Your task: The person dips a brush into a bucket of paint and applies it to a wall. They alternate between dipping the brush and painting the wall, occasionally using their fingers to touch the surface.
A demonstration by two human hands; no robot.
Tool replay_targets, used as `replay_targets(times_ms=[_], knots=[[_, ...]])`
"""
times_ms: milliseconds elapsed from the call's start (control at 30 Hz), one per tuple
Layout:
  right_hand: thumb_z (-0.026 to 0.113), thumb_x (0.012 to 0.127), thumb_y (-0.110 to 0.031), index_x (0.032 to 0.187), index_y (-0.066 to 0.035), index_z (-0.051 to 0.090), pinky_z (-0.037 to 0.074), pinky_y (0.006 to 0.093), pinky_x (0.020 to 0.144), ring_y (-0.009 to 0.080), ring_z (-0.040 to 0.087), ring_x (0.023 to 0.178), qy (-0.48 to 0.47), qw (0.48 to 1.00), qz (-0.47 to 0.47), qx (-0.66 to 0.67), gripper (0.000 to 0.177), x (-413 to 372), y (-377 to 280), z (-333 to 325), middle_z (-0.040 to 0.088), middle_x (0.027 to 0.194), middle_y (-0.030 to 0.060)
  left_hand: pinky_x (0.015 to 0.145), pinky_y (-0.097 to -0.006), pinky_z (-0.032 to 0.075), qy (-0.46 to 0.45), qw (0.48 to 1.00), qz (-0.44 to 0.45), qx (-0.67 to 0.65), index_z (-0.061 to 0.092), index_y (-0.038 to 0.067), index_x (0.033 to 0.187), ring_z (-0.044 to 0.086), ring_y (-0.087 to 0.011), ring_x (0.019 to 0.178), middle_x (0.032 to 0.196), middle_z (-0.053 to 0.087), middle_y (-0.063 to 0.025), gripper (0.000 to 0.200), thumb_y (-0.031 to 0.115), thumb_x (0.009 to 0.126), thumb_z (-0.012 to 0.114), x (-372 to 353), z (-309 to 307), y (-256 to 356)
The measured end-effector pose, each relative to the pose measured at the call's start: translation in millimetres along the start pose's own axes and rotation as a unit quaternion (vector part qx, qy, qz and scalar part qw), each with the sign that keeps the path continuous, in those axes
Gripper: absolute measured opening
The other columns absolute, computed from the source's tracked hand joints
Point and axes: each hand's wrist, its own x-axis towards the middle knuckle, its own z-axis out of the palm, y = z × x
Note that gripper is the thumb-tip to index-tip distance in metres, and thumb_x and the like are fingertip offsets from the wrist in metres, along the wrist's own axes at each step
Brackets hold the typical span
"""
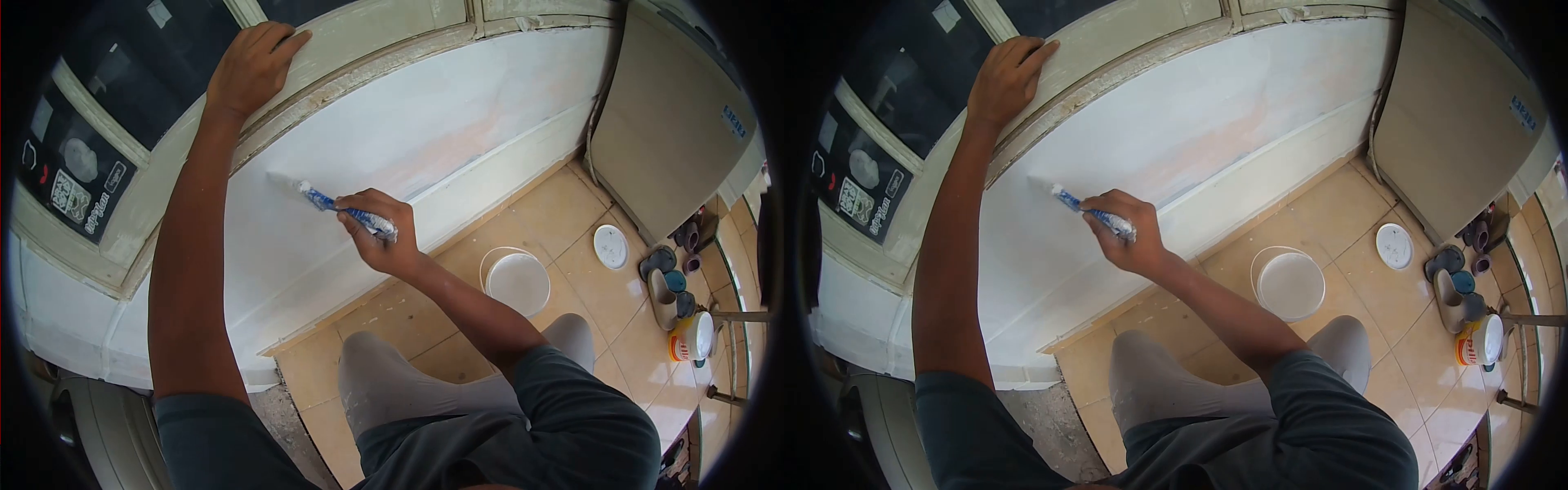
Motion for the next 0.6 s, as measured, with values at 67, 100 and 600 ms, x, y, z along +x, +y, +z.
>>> replay_targets(times_ms=[67,100,600], knots=[[0.070,0.087,-0.002,0.099,0.001,0.071,0.051,0.0277,0.066,0.0184,0.068,0.074,0.033,0.999,0.024,-0.034,0.012,4,26,-31,0.071,0.086,0.0144,0.090,-0.0336,0.049,-0.002,1.000,-0.001,-0.006,0.069,0.012,0.117,0.061,-0.0186,0.102,0.105,0.064,-0.0025,0.039,0.002,0.080,0.065,0,0,-1],[0.070,0.088,-0.003,0.098,0.002,0.071,0.051,0.0270,0.068,0.0165,0.068,0.075,0.049,0.997,0.042,-0.041,0.011,4,33,-50,0.071,0.086,0.0135,0.090,-0.0336,0.049,-0.004,1.000,-0.004,-0.005,0.069,0.012,0.117,0.061,-0.0186,0.102,0.105,0.064,-0.0025,0.038,0.002,0.080,0.065,1,-1,1],[0.067,0.086,0.004,0.099,0.004,0.070,0.054,0.0293,0.074,0.0194,0.069,0.082,0.298,0.922,-0.033,-0.245,0.013,4,95,-144,0.070,0.089,0.0130,0.093,-0.0378,0.046,-0.044,0.999,-0.019,-0.020,0.070,0.007,0.107,0.060,-0.0251,0.102,0.102,0.064,-0.0096,0.026,0.004,0.082,0.064,8,-13,6]])
